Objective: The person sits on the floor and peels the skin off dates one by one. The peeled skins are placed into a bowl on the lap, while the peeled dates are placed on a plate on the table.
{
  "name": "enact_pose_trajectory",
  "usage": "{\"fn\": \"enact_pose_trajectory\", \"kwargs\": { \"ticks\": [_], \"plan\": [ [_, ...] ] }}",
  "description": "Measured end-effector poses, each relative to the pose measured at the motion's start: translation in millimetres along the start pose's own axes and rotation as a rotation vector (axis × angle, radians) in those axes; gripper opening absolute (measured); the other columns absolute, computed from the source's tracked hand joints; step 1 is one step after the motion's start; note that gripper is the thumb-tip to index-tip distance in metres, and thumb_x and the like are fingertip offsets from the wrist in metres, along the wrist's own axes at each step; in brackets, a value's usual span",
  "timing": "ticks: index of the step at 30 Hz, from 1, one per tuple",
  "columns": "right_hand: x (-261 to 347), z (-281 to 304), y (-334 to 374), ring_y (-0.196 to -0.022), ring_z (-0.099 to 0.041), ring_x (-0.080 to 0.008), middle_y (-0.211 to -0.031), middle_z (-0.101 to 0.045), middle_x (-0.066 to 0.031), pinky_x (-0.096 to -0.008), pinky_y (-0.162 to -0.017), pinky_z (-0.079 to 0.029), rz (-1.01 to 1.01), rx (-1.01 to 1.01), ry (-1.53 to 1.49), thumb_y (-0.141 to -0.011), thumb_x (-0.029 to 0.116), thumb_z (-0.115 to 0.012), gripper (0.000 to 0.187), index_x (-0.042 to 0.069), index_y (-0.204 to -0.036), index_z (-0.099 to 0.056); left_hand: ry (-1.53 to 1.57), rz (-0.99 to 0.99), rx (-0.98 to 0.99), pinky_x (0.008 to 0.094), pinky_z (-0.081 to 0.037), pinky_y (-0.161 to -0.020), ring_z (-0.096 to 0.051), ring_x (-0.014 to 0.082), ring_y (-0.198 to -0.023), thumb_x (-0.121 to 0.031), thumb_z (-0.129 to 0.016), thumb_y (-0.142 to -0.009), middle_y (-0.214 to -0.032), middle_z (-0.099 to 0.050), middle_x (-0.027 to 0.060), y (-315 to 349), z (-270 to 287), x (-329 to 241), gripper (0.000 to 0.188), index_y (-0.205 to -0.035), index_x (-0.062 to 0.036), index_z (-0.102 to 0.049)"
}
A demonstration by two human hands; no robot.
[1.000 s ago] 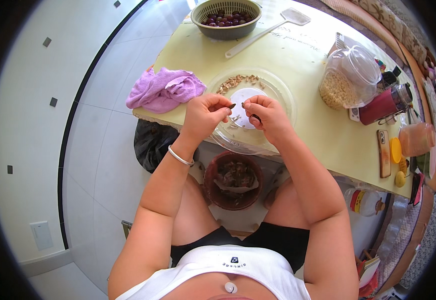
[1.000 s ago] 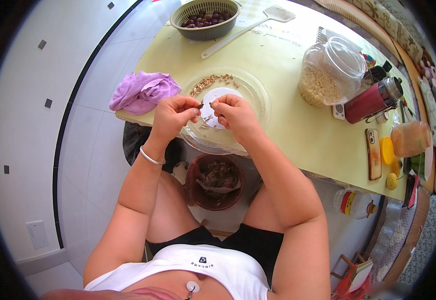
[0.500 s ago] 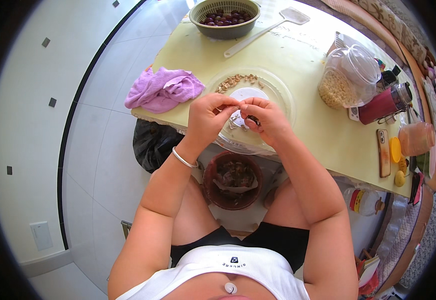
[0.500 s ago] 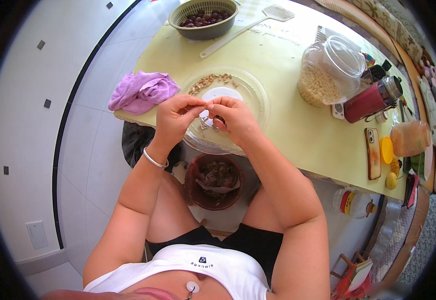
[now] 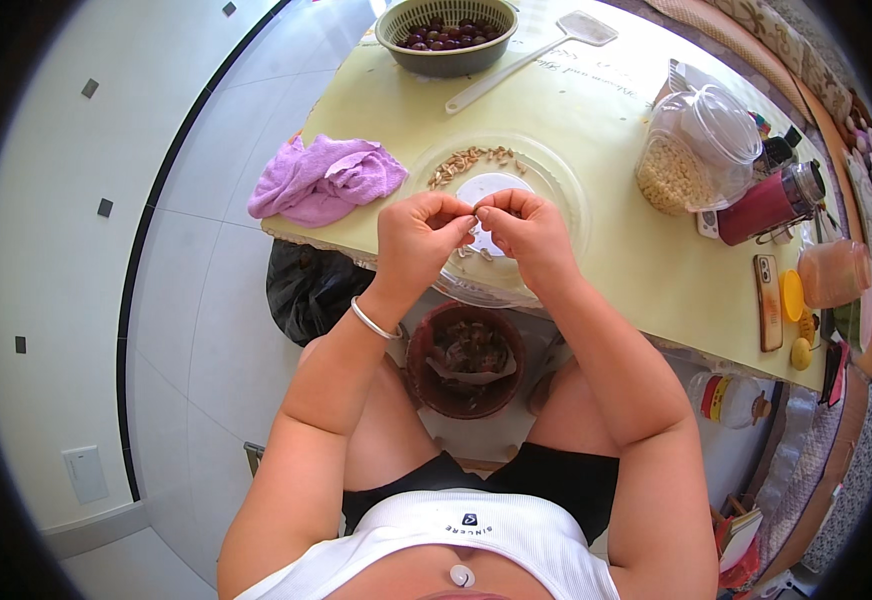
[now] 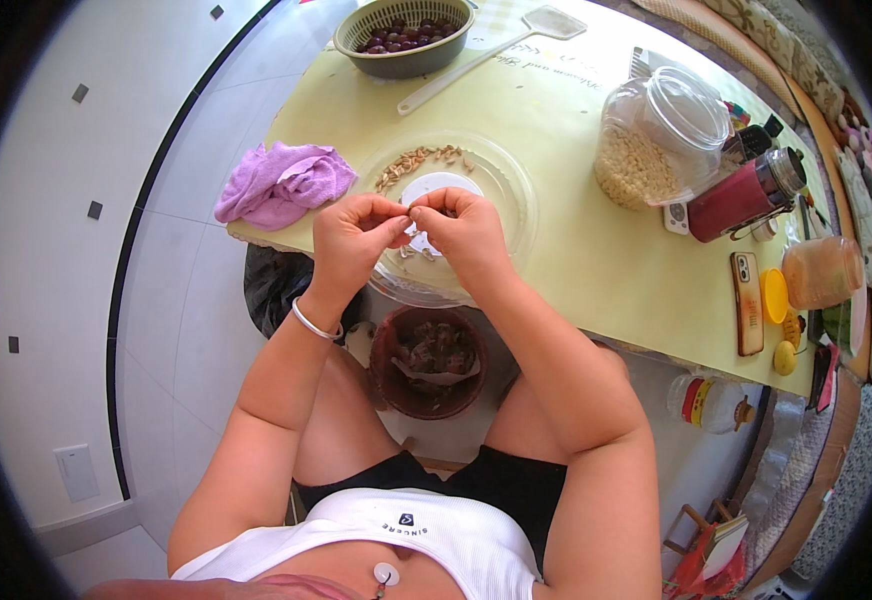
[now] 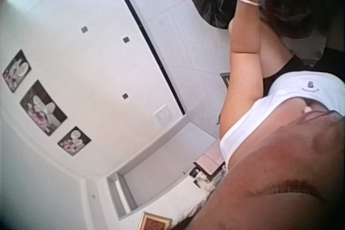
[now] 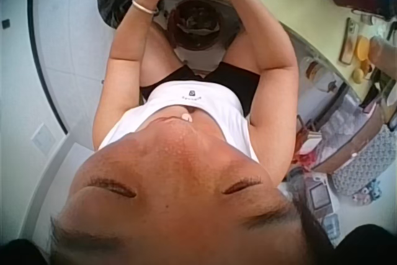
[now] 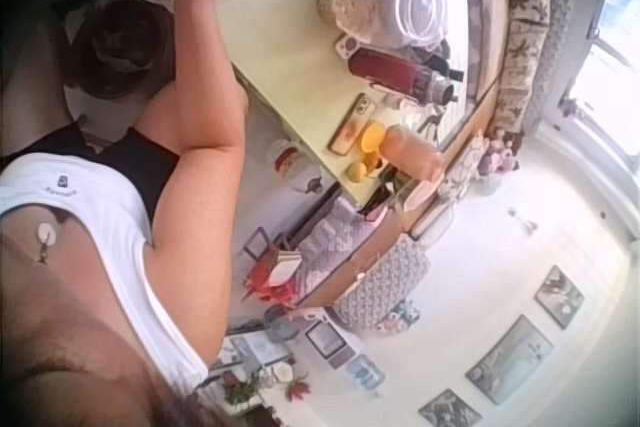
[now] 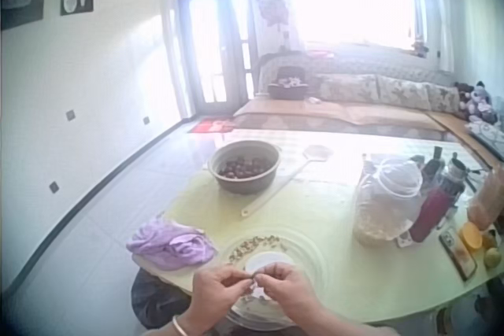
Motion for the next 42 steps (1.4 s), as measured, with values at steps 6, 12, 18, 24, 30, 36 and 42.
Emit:
{"fn": "enact_pose_trajectory", "kwargs": {
  "ticks": [6,12,18,24,30,36,42],
  "plan": [
    [4.3,-7.7,5.2,-0.061,-0.05,-0.0061,-0.068,-0.059,-0.0006,-0.0228,-0.053,-0.041,0.254,-0.065,0.347,-0.076,0.005,-0.064,0.007,-0.001,-0.074,-0.061,0.053,0.093,0.048,0.0218,-0.052,-0.055,-0.065,0.0117,-0.06,0.002,-0.067,-0.081,-0.073,-0.068,0.0093,1.3,2.7,0.3,0.003,-0.083,0.0038,-0.067],
    [2.8,-4.0,0.7,-0.06,-0.049,-0.0058,-0.067,-0.058,-0.0006,-0.0224,-0.052,-0.039,0.133,-0.014,0.188,-0.076,0.004,-0.063,0.005,0.0,-0.074,-0.06,0.351,0.307,0.117,0.0246,-0.055,-0.054,-0.063,0.0138,-0.055,-0.001,-0.065,-0.082,-0.075,-0.068,0.0127,-5.9,10.1,8.5,0.006,-0.085,0.0038,-0.066],
    [2.8,-1.0,-0.9,-0.052,-0.046,-0.0062,-0.067,-0.056,-0.0016,-0.0214,-0.046,-0.033,-0.062,0.049,-0.107,-0.076,0.003,-0.06,0.003,0.001,-0.079,-0.059,0.506,0.423,0.162,0.026,-0.055,-0.054,-0.063,0.014,-0.057,-0.003,-0.064,-0.084,-0.078,-0.068,0.013,-9.8,13.9,11.4,0.008,-0.09,0.0032,-0.064],
    [1.4,-0.2,-2.0,-0.054,-0.049,-0.0084,-0.072,-0.058,-0.0058,-0.0217,-0.043,-0.032,-0.133,0.075,-0.398,-0.077,0.0,-0.053,0.007,0.002,-0.082,-0.058,0.553,0.402,0.187,0.0252,-0.055,-0.054,-0.062,0.0118,-0.061,-0.006,-0.063,-0.086,-0.079,-0.068,0.0107,-11.0,16.1,12.8,0.01,-0.092,0.0024,-0.064],
    [-1.3,1.4,-3.1,-0.059,-0.051,-0.0081,-0.078,-0.061,-0.0062,-0.0202,-0.044,-0.032,-0.159,0.073,-0.377,-0.082,0.002,-0.056,0.005,0.001,-0.085,-0.059,0.492,0.382,0.187,0.0228,-0.053,-0.053,-0.06,0.0095,-0.059,-0.006,-0.064,-0.086,-0.077,-0.067,0.0082,-8.8,14.9,7.6,0.01,-0.092,0.0018,-0.064],
    [-3.8,-3.6,-1.2,-0.058,-0.048,-0.0051,-0.074,-0.059,-0.0018,-0.0183,-0.046,-0.031,-0.076,0.043,-0.238,-0.084,0.008,-0.066,0.008,0.001,-0.087,-0.062,0.388,0.308,0.163,0.0225,-0.051,-0.05,-0.058,0.0086,-0.057,-0.006,-0.063,-0.086,-0.075,-0.066,0.0069,-8.0,13.8,6.5,0.009,-0.09,0.0021,-0.065],
    [-2.0,-4.0,-0.8,-0.058,-0.047,-0.0039,-0.07,-0.056,0.0016,-0.019,-0.05,-0.034,-0.036,0.019,-0.129,-0.082,0.007,-0.066,0.008,0.001,-0.086,-0.062,0.296,0.241,0.154,0.022,-0.05,-0.05,-0.057,0.0085,-0.056,-0.006,-0.063,-0.087,-0.074,-0.065,0.0073,-5.3,11.3,8.1,0.01,-0.091,0.0029,-0.065]
  ]
}}
Point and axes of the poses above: each hand's wrist, its own y-axis away from the middle knuckle, its own z-axis out of the back of the hand, x = y × z, the point moved 1 cm from there along -y, towards the middle knuckle
